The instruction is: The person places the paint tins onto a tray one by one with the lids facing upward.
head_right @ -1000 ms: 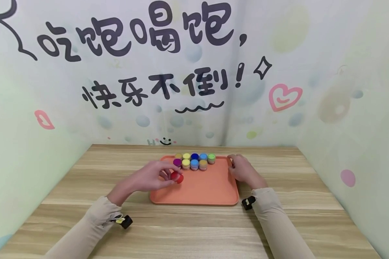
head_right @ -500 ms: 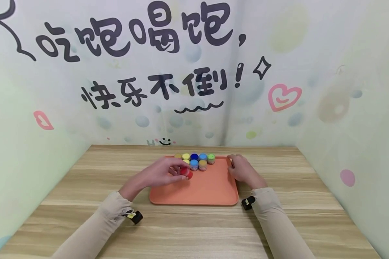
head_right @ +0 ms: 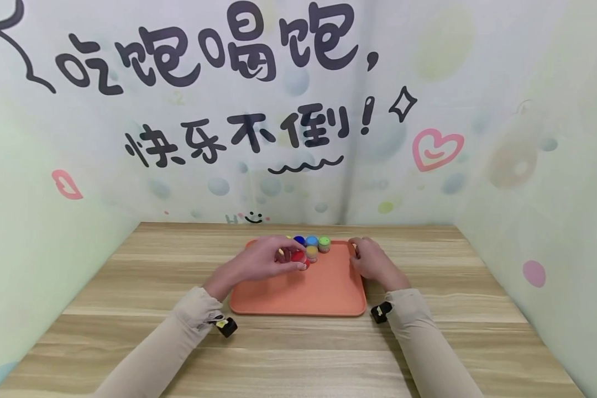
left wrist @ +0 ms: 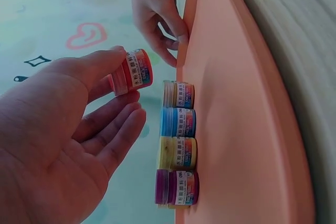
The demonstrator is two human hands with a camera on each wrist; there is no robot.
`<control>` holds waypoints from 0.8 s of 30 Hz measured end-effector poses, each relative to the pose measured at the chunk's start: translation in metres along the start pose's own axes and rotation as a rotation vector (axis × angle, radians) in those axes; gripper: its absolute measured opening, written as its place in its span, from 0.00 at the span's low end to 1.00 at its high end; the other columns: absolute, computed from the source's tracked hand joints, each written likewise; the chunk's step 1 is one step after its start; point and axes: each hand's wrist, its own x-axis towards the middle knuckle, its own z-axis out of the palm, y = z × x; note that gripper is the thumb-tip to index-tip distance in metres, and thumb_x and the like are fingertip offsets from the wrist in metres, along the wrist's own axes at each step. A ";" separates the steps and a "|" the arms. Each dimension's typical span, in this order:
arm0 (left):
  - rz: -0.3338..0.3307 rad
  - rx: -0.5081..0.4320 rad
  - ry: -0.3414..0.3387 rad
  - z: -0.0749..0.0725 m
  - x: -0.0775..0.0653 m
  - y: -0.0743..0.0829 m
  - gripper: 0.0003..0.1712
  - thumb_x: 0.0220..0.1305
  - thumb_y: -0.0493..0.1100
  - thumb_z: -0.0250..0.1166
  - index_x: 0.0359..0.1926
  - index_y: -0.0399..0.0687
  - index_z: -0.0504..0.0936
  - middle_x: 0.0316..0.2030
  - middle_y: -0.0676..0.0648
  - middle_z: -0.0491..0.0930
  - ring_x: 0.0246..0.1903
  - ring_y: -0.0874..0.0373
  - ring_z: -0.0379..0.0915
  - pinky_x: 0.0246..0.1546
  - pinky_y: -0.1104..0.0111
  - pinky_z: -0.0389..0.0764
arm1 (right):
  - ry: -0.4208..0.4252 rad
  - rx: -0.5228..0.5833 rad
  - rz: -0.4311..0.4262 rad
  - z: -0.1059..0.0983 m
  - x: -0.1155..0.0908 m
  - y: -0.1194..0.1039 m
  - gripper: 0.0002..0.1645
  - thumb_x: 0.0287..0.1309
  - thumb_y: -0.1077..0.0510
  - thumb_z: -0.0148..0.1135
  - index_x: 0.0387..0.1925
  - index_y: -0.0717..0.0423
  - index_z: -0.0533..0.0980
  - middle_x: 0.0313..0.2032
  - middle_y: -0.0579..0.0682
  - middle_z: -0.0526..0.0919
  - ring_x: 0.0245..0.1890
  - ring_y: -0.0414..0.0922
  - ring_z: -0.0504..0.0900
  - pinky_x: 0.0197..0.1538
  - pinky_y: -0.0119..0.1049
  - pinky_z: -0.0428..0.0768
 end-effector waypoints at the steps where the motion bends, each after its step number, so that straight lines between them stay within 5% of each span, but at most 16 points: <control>1: -0.001 -0.005 0.006 0.002 0.002 -0.001 0.19 0.71 0.51 0.76 0.58 0.51 0.89 0.42 0.57 0.87 0.42 0.64 0.82 0.48 0.71 0.89 | -0.001 -0.001 0.000 0.000 0.000 0.000 0.28 0.70 0.67 0.65 0.67 0.75 0.74 0.42 0.62 0.81 0.40 0.51 0.78 0.46 0.49 0.83; 10: 0.025 0.004 0.076 0.010 0.016 -0.001 0.14 0.71 0.50 0.76 0.54 0.54 0.89 0.40 0.57 0.86 0.41 0.53 0.82 0.41 0.70 0.86 | 0.005 -0.002 0.003 0.000 0.001 0.002 0.27 0.70 0.66 0.64 0.67 0.73 0.74 0.41 0.61 0.80 0.39 0.51 0.77 0.44 0.46 0.82; 15: -0.024 0.030 0.093 0.012 0.024 0.000 0.20 0.72 0.52 0.75 0.59 0.52 0.89 0.48 0.53 0.87 0.48 0.50 0.83 0.50 0.61 0.89 | 0.005 -0.009 0.005 0.001 0.002 0.004 0.27 0.71 0.66 0.64 0.67 0.73 0.74 0.41 0.60 0.80 0.39 0.51 0.77 0.44 0.46 0.81; 24: -0.080 0.097 0.129 0.018 0.039 -0.003 0.26 0.72 0.55 0.74 0.65 0.51 0.86 0.55 0.50 0.87 0.55 0.50 0.80 0.56 0.59 0.84 | 0.002 -0.003 0.014 0.002 0.003 0.004 0.27 0.71 0.66 0.64 0.68 0.73 0.74 0.42 0.61 0.81 0.40 0.51 0.77 0.45 0.46 0.82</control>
